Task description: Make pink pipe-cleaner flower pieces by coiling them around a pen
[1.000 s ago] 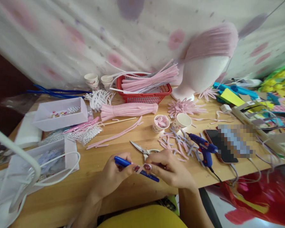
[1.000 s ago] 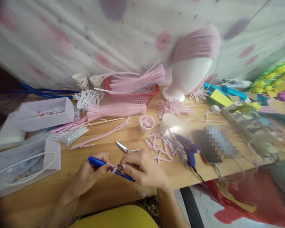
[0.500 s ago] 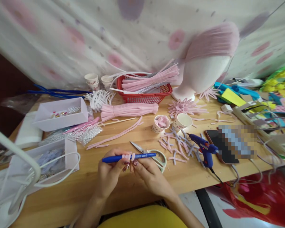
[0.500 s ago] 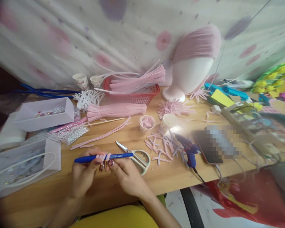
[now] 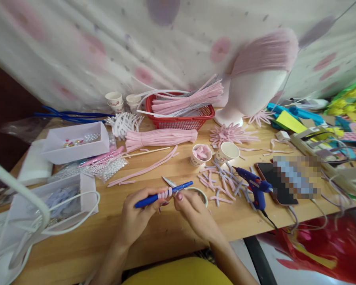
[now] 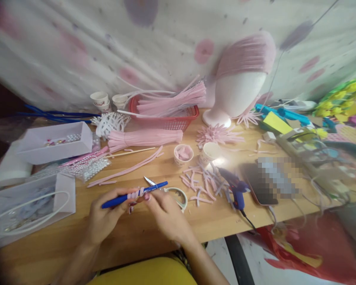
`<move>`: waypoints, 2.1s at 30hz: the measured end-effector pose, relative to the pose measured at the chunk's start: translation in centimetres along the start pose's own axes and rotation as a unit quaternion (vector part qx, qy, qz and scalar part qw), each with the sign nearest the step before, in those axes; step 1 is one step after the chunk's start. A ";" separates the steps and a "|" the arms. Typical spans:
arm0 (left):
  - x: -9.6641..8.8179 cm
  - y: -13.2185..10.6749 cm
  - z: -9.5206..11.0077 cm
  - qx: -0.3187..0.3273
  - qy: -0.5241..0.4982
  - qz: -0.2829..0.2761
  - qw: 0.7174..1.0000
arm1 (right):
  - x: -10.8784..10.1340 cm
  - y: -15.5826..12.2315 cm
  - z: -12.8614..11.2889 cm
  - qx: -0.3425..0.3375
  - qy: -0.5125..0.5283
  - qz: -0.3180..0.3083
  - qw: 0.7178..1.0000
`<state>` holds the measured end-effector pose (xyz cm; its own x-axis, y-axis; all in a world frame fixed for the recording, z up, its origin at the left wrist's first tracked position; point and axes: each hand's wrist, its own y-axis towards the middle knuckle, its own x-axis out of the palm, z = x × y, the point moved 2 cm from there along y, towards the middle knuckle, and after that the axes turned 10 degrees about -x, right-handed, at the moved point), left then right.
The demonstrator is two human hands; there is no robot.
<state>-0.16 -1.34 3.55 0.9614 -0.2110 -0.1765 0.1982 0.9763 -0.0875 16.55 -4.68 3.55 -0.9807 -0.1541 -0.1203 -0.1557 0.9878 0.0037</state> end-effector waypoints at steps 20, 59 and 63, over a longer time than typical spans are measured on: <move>2.1 -0.8 -1.1 -0.109 -0.167 -0.091 0.976 | 1.1 0.5 2.0 0.018 0.287 0.203 0.936; 1.9 -0.5 -1.5 -0.185 -0.207 -0.132 0.952 | 1.6 -0.2 2.2 -0.057 0.142 0.101 0.983; 2.0 -0.5 -0.8 -0.158 -0.178 -0.129 0.963 | 2.3 -0.1 2.1 -0.008 0.192 0.122 0.974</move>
<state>1.52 -2.31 2.48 0.9038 -0.3588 0.2332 0.4248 0.8186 -0.3867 14.58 -5.07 1.23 -0.9602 0.0849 0.2660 0.0886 0.9961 0.0019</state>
